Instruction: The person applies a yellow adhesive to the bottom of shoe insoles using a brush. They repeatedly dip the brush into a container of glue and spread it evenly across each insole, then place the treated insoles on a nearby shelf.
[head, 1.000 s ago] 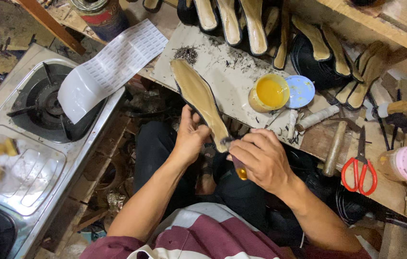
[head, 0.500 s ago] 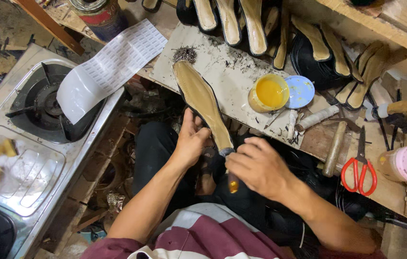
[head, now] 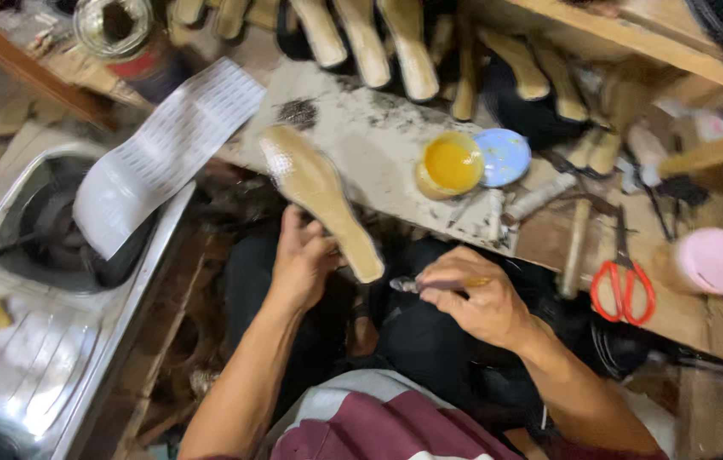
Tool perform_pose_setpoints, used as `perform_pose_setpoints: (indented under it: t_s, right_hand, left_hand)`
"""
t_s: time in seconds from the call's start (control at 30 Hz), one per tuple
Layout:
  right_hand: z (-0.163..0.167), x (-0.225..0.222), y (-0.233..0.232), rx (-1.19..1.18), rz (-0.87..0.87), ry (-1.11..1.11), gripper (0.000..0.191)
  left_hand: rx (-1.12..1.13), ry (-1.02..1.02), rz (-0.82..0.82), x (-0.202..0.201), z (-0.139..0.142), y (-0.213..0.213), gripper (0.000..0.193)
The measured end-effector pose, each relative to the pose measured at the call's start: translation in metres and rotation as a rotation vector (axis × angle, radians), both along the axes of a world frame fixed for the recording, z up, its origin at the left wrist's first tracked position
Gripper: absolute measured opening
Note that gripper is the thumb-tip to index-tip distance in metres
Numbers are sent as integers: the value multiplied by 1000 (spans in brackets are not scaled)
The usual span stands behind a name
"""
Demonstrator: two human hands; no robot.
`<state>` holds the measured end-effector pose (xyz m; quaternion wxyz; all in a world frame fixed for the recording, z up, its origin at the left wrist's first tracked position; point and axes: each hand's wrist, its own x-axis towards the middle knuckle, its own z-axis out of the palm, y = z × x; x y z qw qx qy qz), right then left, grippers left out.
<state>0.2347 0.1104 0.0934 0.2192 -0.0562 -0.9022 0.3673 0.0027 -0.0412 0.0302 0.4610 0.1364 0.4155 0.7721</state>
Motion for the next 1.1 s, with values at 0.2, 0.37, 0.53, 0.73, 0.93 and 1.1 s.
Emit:
perform_pose_setpoints:
  t_s: [0.2, 0.37, 0.53, 0.73, 0.93, 1.1]
  right_hand:
    - [-53, 31, -10, -663, -564, 183, 24]
    - [-69, 36, -32, -751, -410, 259, 49]
    - [-56, 39, -46, -892, -290, 272, 82]
    - [-60, 34, -34, -917, -379, 208, 84]
    - [-76, 22, -22, -895, -359, 292, 80]
    - [-77, 18, -16, -851, -421, 315, 80]
  left_hand:
    - [-70, -16, -27, 23, 9, 0, 74]
    - [6, -45, -35, 58, 7, 18, 70]
    - [81, -60, -55, 87, 9, 39, 68]
    - [18, -71, -105, 99, 9, 52, 70]
    - [152, -105, -181, 85, -10, 46, 58]
    - [51, -105, -160, 73, -38, 30, 49]
